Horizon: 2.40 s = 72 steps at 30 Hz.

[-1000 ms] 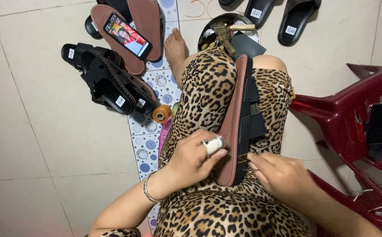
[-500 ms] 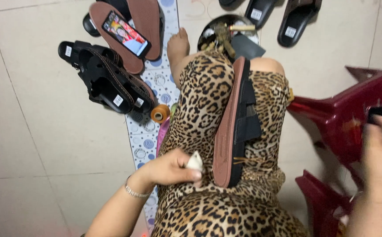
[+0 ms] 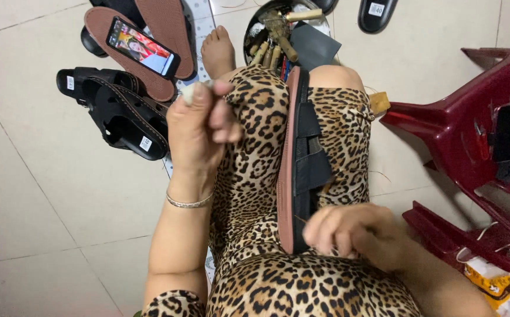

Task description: The person sits on the floor and sews a brown sandal sole using a needle and thread. The person holds the sandal on their lap and repeatedly pushes the needle through the sole while pulling the thread tight. A smartphone playing a video is visible on the floor nearby.

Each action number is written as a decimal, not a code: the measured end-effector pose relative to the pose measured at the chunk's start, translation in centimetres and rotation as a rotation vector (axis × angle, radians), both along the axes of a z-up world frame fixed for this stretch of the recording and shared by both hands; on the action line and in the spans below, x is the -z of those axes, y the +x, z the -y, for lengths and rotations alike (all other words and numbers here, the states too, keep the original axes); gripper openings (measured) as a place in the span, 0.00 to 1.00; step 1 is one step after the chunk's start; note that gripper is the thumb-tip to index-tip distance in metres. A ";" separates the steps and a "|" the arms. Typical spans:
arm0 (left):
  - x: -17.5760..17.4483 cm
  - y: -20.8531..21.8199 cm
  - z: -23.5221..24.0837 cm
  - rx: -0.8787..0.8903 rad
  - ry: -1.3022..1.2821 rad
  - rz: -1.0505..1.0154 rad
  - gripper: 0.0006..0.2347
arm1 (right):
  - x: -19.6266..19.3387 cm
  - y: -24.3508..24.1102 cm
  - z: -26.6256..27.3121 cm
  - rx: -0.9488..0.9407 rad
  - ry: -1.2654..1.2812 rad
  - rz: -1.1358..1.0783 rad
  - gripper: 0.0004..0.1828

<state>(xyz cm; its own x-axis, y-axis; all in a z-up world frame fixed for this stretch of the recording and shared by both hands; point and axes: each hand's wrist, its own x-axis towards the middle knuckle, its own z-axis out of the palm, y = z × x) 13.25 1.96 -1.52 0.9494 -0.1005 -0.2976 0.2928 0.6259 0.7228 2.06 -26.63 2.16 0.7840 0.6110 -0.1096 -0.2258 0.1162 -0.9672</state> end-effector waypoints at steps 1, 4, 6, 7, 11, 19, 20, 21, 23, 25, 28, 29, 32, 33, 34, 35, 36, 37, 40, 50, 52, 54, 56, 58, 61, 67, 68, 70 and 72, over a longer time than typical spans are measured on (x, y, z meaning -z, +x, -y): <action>1.9 -0.2 -0.5 -0.106 -0.054 -0.087 0.14 | 3.7 -1.3 -0.2 0.155 0.256 -0.011 0.20; 5.9 -2.2 -3.9 -0.110 -0.136 -0.206 0.13 | 6.8 -2.5 2.1 0.320 0.282 -0.212 0.24; 6.8 -3.0 -7.5 -0.013 -0.167 -0.249 0.13 | 5.0 -0.5 4.5 0.321 0.042 -0.412 0.27; 6.5 -3.2 -9.7 0.074 0.073 -0.217 0.16 | 3.6 1.1 5.5 0.416 -0.373 -0.342 0.12; 9.2 -6.4 -16.1 0.245 1.772 -0.333 0.24 | -1.9 3.9 6.8 0.304 -1.227 -0.115 0.33; -1.9 -8.6 0.8 0.440 0.776 0.512 0.25 | -0.4 -1.0 3.4 -0.474 -0.905 0.221 0.34; -2.1 -9.0 1.6 0.674 0.848 0.536 0.35 | -0.1 -1.4 3.2 -0.360 -0.840 0.321 0.29; -2.0 -9.3 1.6 0.676 0.845 0.537 0.35 | 0.0 -1.5 3.2 -0.358 -0.842 0.319 0.29; -2.0 -9.8 1.7 0.868 1.027 0.545 0.41 | 0.1 -1.7 3.1 -0.462 -1.013 0.375 0.36; -1.0 -10.5 2.0 0.835 1.037 0.567 0.42 | -0.3 -1.5 2.5 -0.463 -1.053 0.535 0.36; 0.1 -11.5 2.6 0.714 1.115 0.637 0.43 | -1.6 0.6 -0.7 -0.422 -1.047 0.740 0.17; 0.4 -11.9 2.9 0.623 1.178 0.684 0.42 | -2.2 1.4 -2.1 -0.383 -1.006 0.782 0.04; 0.4 -12.7 3.5 0.529 1.223 0.609 0.42 | -1.4 1.2 -1.7 -0.280 -0.909 0.744 0.07; 0.2 -13.1 3.2 0.520 1.230 0.610 0.42 | -1.2 0.9 -1.4 -0.281 -0.905 0.754 0.07; 0.1 -13.1 3.0 0.443 1.279 0.636 0.31 | -1.0 0.9 -1.0 -0.231 -0.869 0.688 0.10; 0.0 -13.2 2.7 0.365 1.326 0.661 0.21 | -0.7 0.9 -0.7 -0.181 -0.833 0.623 0.13; -0.7 -12.2 1.7 0.362 1.329 0.662 0.21 | -0.5 1.0 -0.6 -0.182 -0.831 0.626 0.13; -1.4 -11.3 0.8 0.464 0.752 0.359 0.11 | -0.3 1.1 -0.5 -0.175 -0.815 0.624 0.12; -2.4 -11.3 -0.3 0.526 -0.112 -0.077 0.08 | -0.3 0.6 -0.8 -0.182 -0.810 0.600 0.12; -3.7 -10.9 2.5 0.751 0.758 0.432 0.05 | -2.6 1.6 3.3 -0.969 -1.398 0.085 0.38; -2.5 -11.2 1.3 0.691 0.804 0.379 0.05 | -2.6 1.1 8.7 -0.683 -1.363 -0.026 0.33; -1.9 -11.4 0.6 0.643 0.836 0.320 0.06 | -2.5 0.7 11.0 -0.400 -1.308 -0.147 0.29; -2.1 -10.8 0.0 0.622 1.075 0.291 0.14 | -2.1 0.7 9.7 -0.331 -1.041 -0.198 0.32; -2.8 -10.1 0.7 0.642 1.098 0.355 0.16 | 0.5 -0.3 7.5 -0.169 -0.910 -0.272 0.24; -3.0 -10.6 1.4 0.696 1.169 0.418 0.20 | 1.2 -0.4 3.9 0.002 -0.521 -0.237 0.11; -2.6 -11.2 1.1 0.672 1.196 0.461 0.18 | 1.8 -1.4 2.8 0.061 -0.037 -0.270 0.12; -2.5 -11.3 1.1 0.684 1.188 0.457 0.18 | 1.3 -1.2 2.8 0.004 -0.063 -0.252 0.12; -2.1 -11.6 1.3 0.674 1.209 0.478 0.19 | -1.5 0.4 1.6 -0.186 -0.191 -0.126 0.11; -1.8 -11.6 1.4 0.665 1.231 0.504 0.20 | -3.0 1.1 1.1 -0.371 -0.316 0.005 0.12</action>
